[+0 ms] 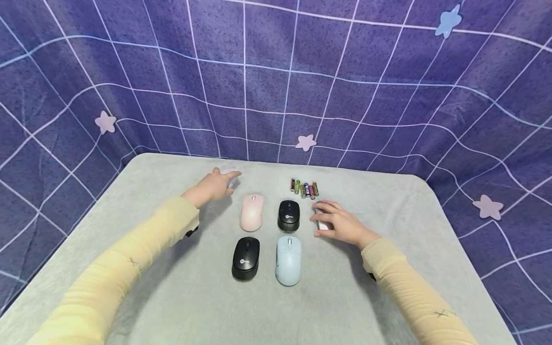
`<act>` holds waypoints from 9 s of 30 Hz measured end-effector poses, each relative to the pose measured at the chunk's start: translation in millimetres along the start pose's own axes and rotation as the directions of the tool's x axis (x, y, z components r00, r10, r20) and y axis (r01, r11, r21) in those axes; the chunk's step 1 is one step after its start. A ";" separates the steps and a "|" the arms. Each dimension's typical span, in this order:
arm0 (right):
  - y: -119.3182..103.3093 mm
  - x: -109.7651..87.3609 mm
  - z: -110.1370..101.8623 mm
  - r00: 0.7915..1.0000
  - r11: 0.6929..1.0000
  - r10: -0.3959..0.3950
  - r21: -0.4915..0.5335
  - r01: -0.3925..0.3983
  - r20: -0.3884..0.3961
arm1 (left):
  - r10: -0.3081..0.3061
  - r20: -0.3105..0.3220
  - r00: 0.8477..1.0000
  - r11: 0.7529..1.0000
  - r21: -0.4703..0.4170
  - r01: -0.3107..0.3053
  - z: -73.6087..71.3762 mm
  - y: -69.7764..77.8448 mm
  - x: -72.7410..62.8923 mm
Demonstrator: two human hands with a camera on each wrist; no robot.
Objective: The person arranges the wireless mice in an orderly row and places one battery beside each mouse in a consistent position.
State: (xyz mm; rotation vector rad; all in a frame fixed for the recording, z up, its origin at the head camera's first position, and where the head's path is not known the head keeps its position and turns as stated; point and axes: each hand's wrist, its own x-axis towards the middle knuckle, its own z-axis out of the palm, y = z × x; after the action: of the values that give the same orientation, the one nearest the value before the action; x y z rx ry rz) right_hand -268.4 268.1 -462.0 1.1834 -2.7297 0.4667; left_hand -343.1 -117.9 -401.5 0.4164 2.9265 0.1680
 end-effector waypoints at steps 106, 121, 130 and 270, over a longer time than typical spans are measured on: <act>24.0 6.0 -13.3 0.974 0.968 -0.211 -0.124 0.220 0.085 | 0.430 0.049 0.902 0.874 0.230 -0.429 54.6 258.9 -101.4; 25.9 6.4 -10.9 0.972 0.968 -0.227 -0.094 0.232 0.066 | 0.626 0.258 0.736 0.692 0.252 -0.677 49.8 236.4 -85.7; 24.5 7.0 -13.0 0.977 0.976 -0.197 -0.078 0.203 0.076 | 0.625 0.302 0.720 0.709 0.167 -0.685 56.3 236.9 -69.0; 17.2 1.9 -8.5 0.982 0.983 -0.169 -0.060 0.174 0.087 | 0.230 0.012 0.973 0.959 0.168 -0.229 3.6 137.0 80.6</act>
State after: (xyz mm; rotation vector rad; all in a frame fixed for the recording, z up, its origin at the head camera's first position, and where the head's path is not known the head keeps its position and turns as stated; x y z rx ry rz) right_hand -282.3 280.6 -457.5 1.4343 -2.6548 0.3094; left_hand -382.1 36.2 -399.4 0.7841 2.9030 -0.0491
